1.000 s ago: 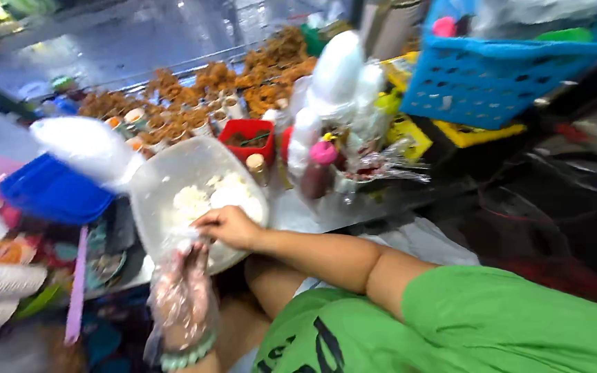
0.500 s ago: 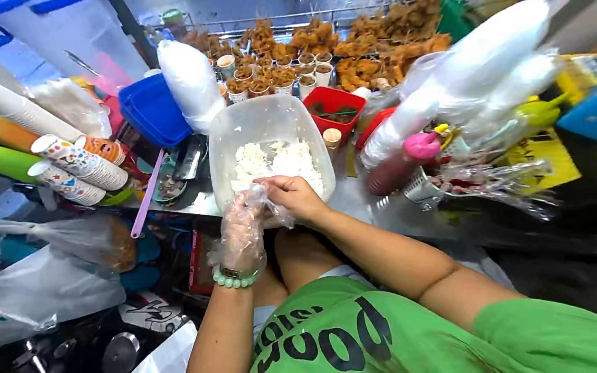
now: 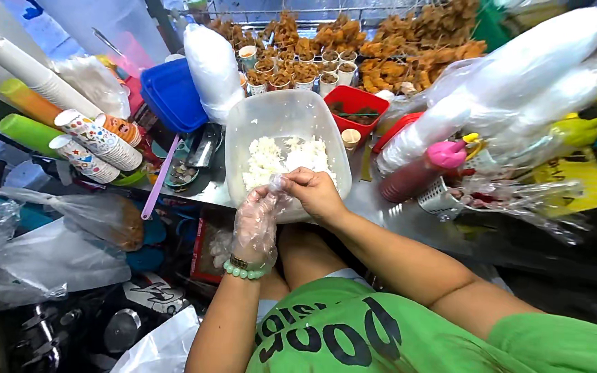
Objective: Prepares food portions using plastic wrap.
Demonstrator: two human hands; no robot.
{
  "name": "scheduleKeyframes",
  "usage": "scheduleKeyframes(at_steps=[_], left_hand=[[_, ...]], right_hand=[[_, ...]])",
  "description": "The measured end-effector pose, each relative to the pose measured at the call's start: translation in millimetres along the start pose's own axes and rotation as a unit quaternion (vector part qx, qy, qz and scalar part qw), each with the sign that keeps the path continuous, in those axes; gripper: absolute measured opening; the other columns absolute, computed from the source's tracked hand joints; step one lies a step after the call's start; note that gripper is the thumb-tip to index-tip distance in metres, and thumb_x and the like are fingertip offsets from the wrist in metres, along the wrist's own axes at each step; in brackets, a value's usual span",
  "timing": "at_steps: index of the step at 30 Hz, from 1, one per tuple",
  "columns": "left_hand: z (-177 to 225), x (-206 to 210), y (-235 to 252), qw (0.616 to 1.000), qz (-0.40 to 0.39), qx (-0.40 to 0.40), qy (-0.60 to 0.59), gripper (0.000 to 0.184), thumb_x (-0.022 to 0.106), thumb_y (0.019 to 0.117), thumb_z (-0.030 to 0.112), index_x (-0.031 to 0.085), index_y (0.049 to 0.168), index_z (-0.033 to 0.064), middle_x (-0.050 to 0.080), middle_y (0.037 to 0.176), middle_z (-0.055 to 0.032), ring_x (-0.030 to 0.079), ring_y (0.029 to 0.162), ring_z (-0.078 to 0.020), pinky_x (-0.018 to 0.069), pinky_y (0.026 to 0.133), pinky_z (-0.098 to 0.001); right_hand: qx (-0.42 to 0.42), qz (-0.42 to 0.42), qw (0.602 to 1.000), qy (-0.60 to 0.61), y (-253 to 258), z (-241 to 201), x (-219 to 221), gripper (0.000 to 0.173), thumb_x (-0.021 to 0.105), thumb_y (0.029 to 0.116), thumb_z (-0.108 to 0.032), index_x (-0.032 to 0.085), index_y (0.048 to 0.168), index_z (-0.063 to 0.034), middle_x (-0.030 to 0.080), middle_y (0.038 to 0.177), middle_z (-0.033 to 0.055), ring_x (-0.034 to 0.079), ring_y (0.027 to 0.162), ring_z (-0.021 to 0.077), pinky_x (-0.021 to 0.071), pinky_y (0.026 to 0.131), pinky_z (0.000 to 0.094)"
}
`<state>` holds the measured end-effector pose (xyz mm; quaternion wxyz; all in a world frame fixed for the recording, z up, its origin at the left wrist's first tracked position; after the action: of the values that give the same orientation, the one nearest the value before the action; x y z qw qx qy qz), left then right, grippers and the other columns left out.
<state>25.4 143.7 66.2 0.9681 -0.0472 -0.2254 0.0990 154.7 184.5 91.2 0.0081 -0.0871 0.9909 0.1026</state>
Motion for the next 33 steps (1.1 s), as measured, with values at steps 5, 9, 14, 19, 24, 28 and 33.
scheduleKeyframes(at_steps=[5, 9, 14, 19, 24, 28, 33], left_hand=[[0.4, -4.6, 5.0, 0.988, -0.013, 0.046, -0.148, 0.022, 0.041, 0.1072, 0.004, 0.063, 0.106, 0.0062, 0.071, 0.095, -0.006, 0.071, 0.088, -0.0158, 0.0605, 0.084, -0.0326], [1.6, -10.3, 11.2, 0.966, -0.042, 0.042, -0.25, 0.036, 0.031, 0.1115, 0.019, 0.062, 0.095, 0.0134, 0.064, 0.077, 0.0015, 0.066, 0.074, -0.0102, 0.0581, 0.076, -0.0266], [9.7, 3.2, -1.1, 0.992, -0.037, 0.047, 0.107, 0.024, 0.07, 0.0848, -0.01, 0.058, 0.098, 0.0067, 0.064, 0.074, -0.0015, 0.063, 0.068, -0.0095, 0.0563, 0.067, -0.0266], [32.1, -21.6, 2.4, 0.936, 0.15, 0.113, 0.297, 0.039, 0.067, 0.0933, 0.003, 0.052, 0.129, 0.0052, 0.063, 0.089, -0.0025, 0.061, 0.074, -0.0085, 0.0537, 0.068, -0.0284], [21.1, -2.5, 10.1, 0.998, -0.067, 0.013, -0.004, 0.024, 0.047, 0.1031, 0.006, 0.057, 0.124, 0.012, 0.064, 0.086, 0.0012, 0.065, 0.075, -0.0094, 0.0587, 0.075, -0.0296], [56.1, 5.6, 1.6, 0.88, -0.019, 0.166, 0.444, 0.015, 0.064, 0.0925, -0.001, 0.073, 0.097, 0.0104, 0.069, 0.093, -0.003, 0.062, 0.08, -0.0117, 0.0527, 0.071, -0.0307], [72.3, 6.2, 45.5, 0.832, 0.012, 0.093, 0.547, 0.036, 0.058, 0.0943, -0.004, 0.073, 0.123, 0.0101, 0.069, 0.122, -0.0131, 0.067, 0.094, -0.0201, 0.0545, 0.084, -0.0403]], right_hand=[[-0.007, 0.03, 0.999, -0.021, -0.3, 5.4, -6.7, 0.011, 0.072, 0.096, -0.012, 0.079, 0.101, -0.004, 0.068, 0.092, 0.0013, 0.061, 0.078, 0.0039, 0.0525, 0.07, 0.0215], [0.064, 0.052, 0.996, 0.024, 2.0, 17.8, -15.2, 0.016, 0.069, 0.0997, -0.013, 0.076, 0.108, -0.0017, 0.068, 0.094, 0.0036, 0.062, 0.074, 0.0065, 0.0554, 0.07, 0.0243], [0.227, 0.013, 0.934, 0.276, 6.6, 25.0, -1.9, 0.017, 0.046, 0.1104, -0.014, 0.06, 0.103, -0.0081, 0.062, 0.075, -0.0022, 0.061, 0.061, 0.006, 0.0576, 0.063, 0.0233], [0.107, -0.123, 0.961, 0.223, 9.6, 1.4, 1.5, 0.031, 0.057, 0.0942, 0.002, 0.06, 0.121, -0.0121, 0.061, 0.074, -0.0037, 0.056, 0.059, 0.0019, 0.0531, 0.059, 0.0192], [-0.003, -0.028, 0.985, -0.168, 39.3, -3.1, -22.1, 0.035, 0.056, 0.0864, 0.007, 0.068, 0.119, 0.0003, 0.054, 0.072, 0.0035, 0.047, 0.061, 0.0117, 0.0427, 0.058, 0.032], [0.029, -0.044, 0.993, -0.108, 55.2, -9.7, -17.4, 0.028, 0.054, 0.0868, 0.01, 0.067, 0.109, -0.0003, 0.054, 0.075, 0.002, 0.048, 0.061, 0.0088, 0.0451, 0.059, 0.0278], [-0.052, -0.095, 0.988, -0.107, 84.3, -31.9, -10.7, 0.025, 0.069, 0.0951, -0.008, 0.066, 0.119, 0.0014, 0.067, 0.095, 0.0072, 0.063, 0.076, 0.01, 0.0573, 0.072, 0.0296]])
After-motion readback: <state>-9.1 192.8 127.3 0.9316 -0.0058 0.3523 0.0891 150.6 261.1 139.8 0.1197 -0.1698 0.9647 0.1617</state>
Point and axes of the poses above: each hand's wrist, its own y-axis towards the middle knuckle, its own x-axis out of the palm, z = x × y, the point moved 8 cm from there along y, towards the middle knuckle
